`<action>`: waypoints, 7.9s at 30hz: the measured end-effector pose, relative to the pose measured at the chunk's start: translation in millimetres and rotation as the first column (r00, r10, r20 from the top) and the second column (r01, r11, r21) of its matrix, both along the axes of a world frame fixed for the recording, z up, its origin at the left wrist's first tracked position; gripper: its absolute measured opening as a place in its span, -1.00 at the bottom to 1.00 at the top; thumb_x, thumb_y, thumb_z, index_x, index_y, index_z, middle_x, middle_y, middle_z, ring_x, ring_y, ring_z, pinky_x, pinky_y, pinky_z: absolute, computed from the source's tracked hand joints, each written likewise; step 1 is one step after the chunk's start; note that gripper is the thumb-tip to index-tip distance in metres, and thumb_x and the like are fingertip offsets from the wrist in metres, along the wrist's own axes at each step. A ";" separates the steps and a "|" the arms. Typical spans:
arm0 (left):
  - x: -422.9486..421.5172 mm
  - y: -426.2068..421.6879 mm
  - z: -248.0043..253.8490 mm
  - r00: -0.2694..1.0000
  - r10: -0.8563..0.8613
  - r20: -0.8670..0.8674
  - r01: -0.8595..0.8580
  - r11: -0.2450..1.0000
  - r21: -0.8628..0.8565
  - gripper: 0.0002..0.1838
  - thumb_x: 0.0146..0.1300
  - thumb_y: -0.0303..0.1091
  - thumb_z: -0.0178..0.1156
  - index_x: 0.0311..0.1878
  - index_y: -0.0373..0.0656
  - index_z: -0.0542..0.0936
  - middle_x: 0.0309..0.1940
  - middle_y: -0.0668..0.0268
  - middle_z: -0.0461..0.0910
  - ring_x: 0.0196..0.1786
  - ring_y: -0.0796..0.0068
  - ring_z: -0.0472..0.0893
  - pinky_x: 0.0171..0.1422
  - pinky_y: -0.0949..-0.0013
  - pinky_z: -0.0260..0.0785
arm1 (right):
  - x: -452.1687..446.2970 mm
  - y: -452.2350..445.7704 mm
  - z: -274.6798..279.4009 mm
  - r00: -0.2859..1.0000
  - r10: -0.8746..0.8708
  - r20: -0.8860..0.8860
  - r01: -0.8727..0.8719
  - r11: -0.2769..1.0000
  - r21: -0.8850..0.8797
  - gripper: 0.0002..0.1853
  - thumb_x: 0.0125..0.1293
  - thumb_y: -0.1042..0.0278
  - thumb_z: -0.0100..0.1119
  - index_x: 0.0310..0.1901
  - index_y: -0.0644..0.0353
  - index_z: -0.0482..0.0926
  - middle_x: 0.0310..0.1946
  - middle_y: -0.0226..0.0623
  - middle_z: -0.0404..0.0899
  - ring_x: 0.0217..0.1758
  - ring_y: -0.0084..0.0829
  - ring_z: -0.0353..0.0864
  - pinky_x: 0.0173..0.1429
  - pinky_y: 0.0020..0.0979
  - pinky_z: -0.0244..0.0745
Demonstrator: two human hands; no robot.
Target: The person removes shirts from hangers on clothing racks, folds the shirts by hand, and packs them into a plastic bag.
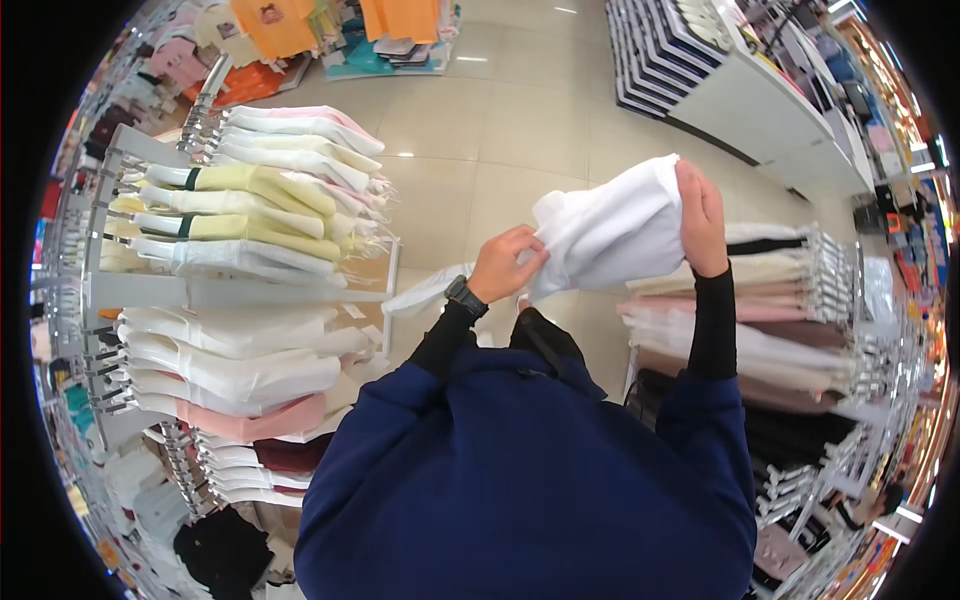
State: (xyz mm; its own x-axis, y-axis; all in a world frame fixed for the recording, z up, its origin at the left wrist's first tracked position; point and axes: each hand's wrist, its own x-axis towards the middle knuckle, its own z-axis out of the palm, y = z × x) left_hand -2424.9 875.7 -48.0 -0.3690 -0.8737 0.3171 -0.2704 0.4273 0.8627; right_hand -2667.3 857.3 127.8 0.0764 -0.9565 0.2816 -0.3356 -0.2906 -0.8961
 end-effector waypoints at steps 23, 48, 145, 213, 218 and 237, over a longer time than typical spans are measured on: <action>22.7 -256.2 29.1 0.832 0.451 0.323 -0.417 0.893 -0.170 -0.78 0.16 -0.18 0.28 -0.24 -0.10 0.63 -0.32 0.20 0.65 -0.33 0.08 0.63 -0.28 0.14 0.45 | -44.5 -389.9 14.4 0.781 0.601 0.171 -0.593 0.627 0.505 -0.68 0.40 0.21 0.17 -0.02 0.32 0.59 -0.17 -0.37 0.66 -0.14 -0.61 0.59 -0.01 -0.50 0.48; 169.1 -463.5 33.4 0.854 0.519 0.043 -0.517 0.833 0.199 -0.75 0.26 -0.22 0.14 -0.08 -0.13 0.54 -0.45 0.04 0.58 -0.36 -0.01 0.57 -0.29 0.10 0.39 | 257.9 -608.3 47.2 0.554 0.533 0.640 -0.826 0.450 0.340 -0.65 0.47 0.17 0.05 -0.02 0.36 0.51 -0.15 -0.18 0.67 -0.09 -0.38 0.71 0.07 -0.34 0.63; 1152.0 -886.8 25.9 0.223 0.963 -0.154 -0.730 0.269 0.628 -0.41 0.11 -0.44 0.25 0.26 -0.27 0.40 0.15 0.24 0.51 0.17 0.46 0.49 0.26 0.35 0.33 | 1376.8 -1084.2 -187.8 -0.234 0.726 0.646 -0.508 -0.658 0.556 -0.21 0.03 0.37 0.54 0.30 0.21 0.35 0.22 -0.28 0.45 0.35 -0.38 0.37 0.42 -0.27 0.27; 1688.3 -869.8 -6.1 -0.963 0.064 -0.263 -0.224 -0.730 0.646 -0.75 0.40 -0.45 0.09 0.05 -0.31 0.61 -0.27 0.42 0.61 -0.31 0.74 0.50 -0.26 0.63 0.32 | 2046.4 -1006.4 -379.5 -0.993 -0.002 -0.114 -0.069 -0.787 0.612 -0.67 0.31 0.16 0.02 -0.04 0.13 0.62 -0.16 -0.14 0.70 0.03 -0.14 0.63 0.17 -0.20 0.44; 1656.9 -836.7 -46.8 -0.927 -0.162 -0.340 -0.193 -0.570 0.799 -0.70 0.45 -0.33 0.05 0.10 -0.32 0.57 -0.13 0.32 0.65 -0.08 0.58 0.59 -0.01 0.52 0.40 | 2074.8 -979.2 -319.6 -0.980 -0.091 -0.176 -0.019 -0.839 0.544 -0.69 0.37 0.17 0.00 -0.02 0.15 0.57 -0.14 -0.05 0.66 -0.08 -0.01 0.63 0.05 -0.14 0.51; 1756.3 -794.0 5.8 -0.789 -0.356 0.500 0.324 -0.933 -0.153 -0.66 0.22 -0.10 0.26 -0.50 -0.16 0.55 -0.64 0.24 0.48 -0.55 0.16 0.46 -0.39 0.20 0.27 | 2360.8 -856.5 -153.3 -0.869 0.490 0.068 -0.486 -0.872 0.066 -0.83 0.40 0.57 -0.05 -0.18 0.32 0.59 -0.30 -0.33 0.68 -0.22 -0.55 0.64 -0.10 -0.51 0.50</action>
